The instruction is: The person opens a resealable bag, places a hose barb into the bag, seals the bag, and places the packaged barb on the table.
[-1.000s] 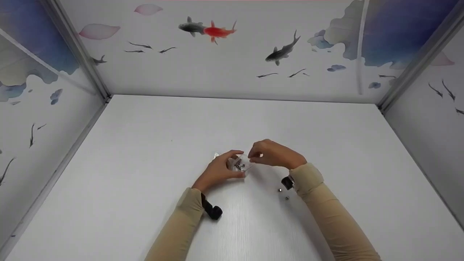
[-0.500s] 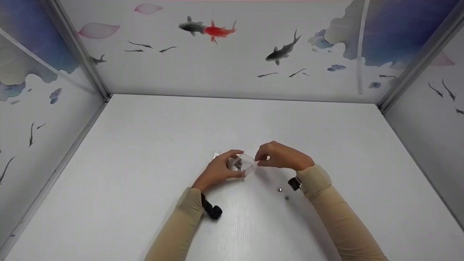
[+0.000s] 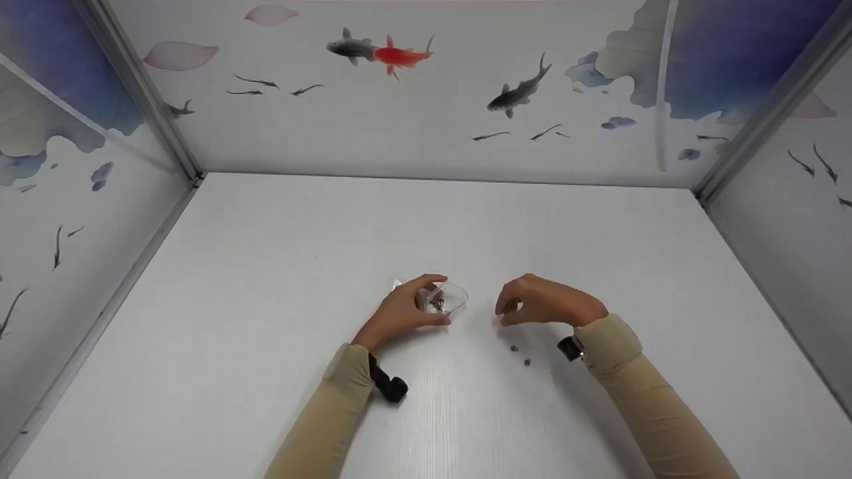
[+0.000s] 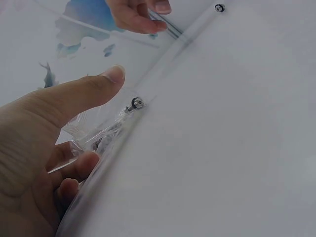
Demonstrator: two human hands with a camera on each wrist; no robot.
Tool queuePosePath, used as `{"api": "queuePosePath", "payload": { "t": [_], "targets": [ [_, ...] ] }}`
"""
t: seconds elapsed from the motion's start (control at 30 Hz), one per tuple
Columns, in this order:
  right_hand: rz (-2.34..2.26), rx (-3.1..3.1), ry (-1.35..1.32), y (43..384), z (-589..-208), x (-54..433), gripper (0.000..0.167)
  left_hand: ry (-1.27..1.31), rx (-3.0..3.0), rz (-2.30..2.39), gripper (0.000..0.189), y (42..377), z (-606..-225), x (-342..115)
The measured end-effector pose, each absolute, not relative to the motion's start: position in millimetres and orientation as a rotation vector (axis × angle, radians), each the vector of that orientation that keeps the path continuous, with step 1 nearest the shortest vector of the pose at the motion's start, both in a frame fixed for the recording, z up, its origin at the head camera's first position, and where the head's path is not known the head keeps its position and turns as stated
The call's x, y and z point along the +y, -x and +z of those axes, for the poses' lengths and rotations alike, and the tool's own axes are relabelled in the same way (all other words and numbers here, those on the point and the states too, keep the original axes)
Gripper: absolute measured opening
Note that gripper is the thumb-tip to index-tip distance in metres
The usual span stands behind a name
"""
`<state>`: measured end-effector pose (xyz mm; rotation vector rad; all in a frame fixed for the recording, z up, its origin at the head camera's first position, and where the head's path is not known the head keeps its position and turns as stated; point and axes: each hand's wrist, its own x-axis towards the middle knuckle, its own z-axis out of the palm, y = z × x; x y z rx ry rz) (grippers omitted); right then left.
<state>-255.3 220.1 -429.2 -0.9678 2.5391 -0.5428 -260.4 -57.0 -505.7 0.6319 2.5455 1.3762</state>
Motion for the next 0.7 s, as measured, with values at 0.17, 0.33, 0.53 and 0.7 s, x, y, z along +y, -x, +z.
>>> {"api": "queuePosePath", "payload": {
  "t": [0.17,0.33,0.53,0.7],
  "targets": [
    [-0.575,2.497,0.917,249.8,-431.3,228.5,0.010,-0.642,2.542,1.376,0.071,261.0,-506.3,-57.8],
    [-0.595,2.452,0.903,242.9,-433.5,233.3,0.011,-0.656,2.537,1.377,0.072,260.1,-506.3,-57.3],
    [-0.581,2.418,0.874,236.3,-436.5,235.0,0.011,-0.653,2.531,1.382,0.072,260.2,-506.6,-57.4],
    [-0.557,2.400,0.898,232.5,-440.0,234.2,0.012,-0.640,2.535,1.387,0.070,260.3,-506.5,-58.3]
  ]
}}
